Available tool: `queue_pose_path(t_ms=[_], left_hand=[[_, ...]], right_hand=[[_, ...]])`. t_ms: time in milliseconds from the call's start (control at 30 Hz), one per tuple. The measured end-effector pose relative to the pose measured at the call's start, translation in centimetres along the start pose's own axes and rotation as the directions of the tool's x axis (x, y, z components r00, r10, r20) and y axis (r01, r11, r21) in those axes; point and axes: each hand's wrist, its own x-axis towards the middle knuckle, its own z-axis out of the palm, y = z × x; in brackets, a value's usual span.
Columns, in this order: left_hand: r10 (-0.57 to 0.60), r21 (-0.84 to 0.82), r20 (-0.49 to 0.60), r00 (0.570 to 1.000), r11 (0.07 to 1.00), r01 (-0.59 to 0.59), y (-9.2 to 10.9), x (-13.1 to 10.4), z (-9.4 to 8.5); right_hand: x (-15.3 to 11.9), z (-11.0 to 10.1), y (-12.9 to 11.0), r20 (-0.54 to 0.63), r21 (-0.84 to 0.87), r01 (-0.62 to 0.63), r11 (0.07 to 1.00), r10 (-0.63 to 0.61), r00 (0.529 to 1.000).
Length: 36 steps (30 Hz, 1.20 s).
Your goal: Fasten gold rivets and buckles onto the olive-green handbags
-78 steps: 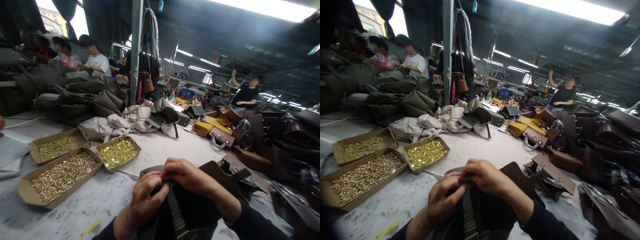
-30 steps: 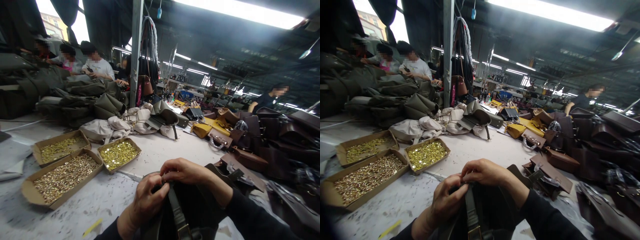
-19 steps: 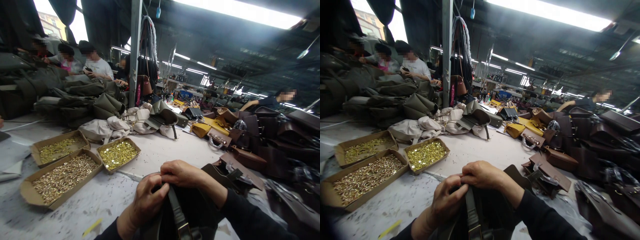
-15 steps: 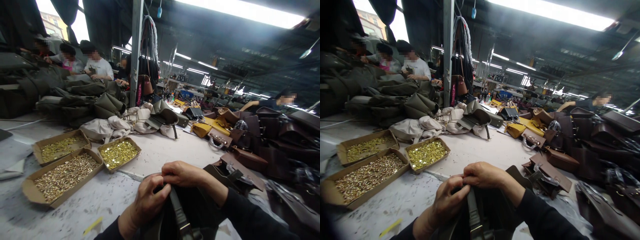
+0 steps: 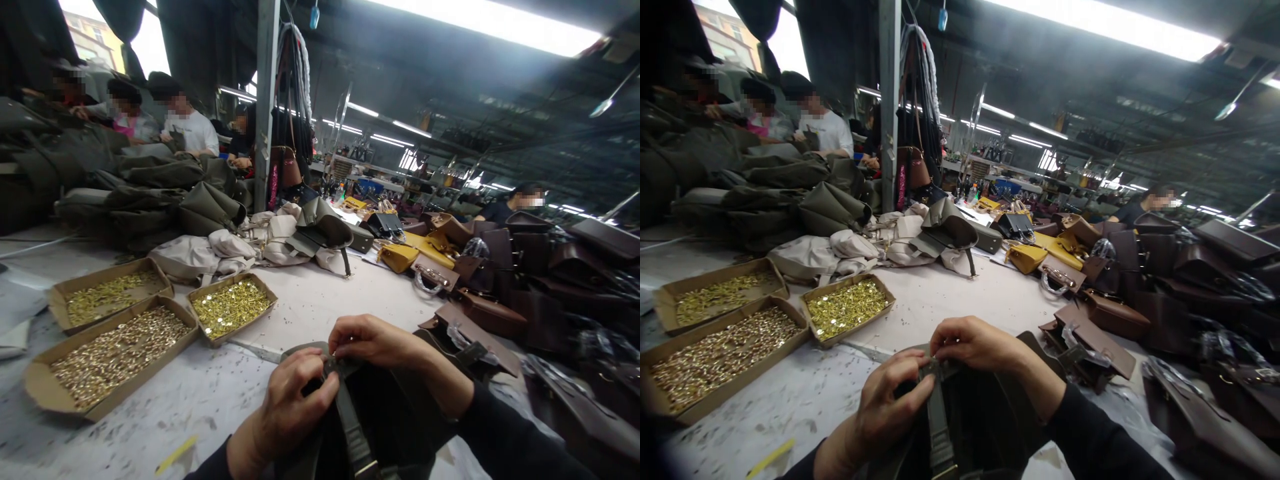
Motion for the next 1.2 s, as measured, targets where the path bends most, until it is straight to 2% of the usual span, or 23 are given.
queue_pose_path(t_ms=[133,267,533,767,867,1000,1200], left_hand=[[-0.005,-0.020,0.007,1.000,1.000,0.005,0.1,-0.1,0.0],[-0.001,-0.026,-0.006,1.000,1.000,0.001,0.2,0.2,-0.2],[0.027,-0.064,0.002,1.000,0.998,-0.027,0.4,0.9,-0.5],[0.105,-0.078,0.058,0.993,0.992,-0.101,0.2,0.7,-0.8],[0.100,-0.065,0.048,0.994,0.993,-0.097,0.1,0.8,-0.9],[0.094,-0.058,0.051,0.994,0.994,-0.091,-0.2,0.8,-0.7],[0.052,-0.060,0.073,0.996,0.997,-0.048,-0.1,0.6,-0.4]], right_hand=[[-0.7,0.5,-0.6,-0.028,-0.168,0.089,0.982,-0.095,0.995],[-0.8,1.1,-0.8,-0.037,-0.226,0.126,0.966,-0.138,0.990],[-0.8,1.4,-1.6,-0.026,-0.254,0.109,0.961,-0.119,0.993],[-1.0,1.4,-2.3,-0.014,-0.309,0.109,0.945,-0.119,0.993],[-1.3,1.6,-2.7,-0.006,-0.388,0.135,0.912,-0.149,0.989],[-1.4,1.9,-2.7,-0.004,-0.565,0.117,0.817,-0.144,0.990],[-0.9,1.6,-1.6,0.039,-0.577,0.168,0.799,-0.178,0.983]])
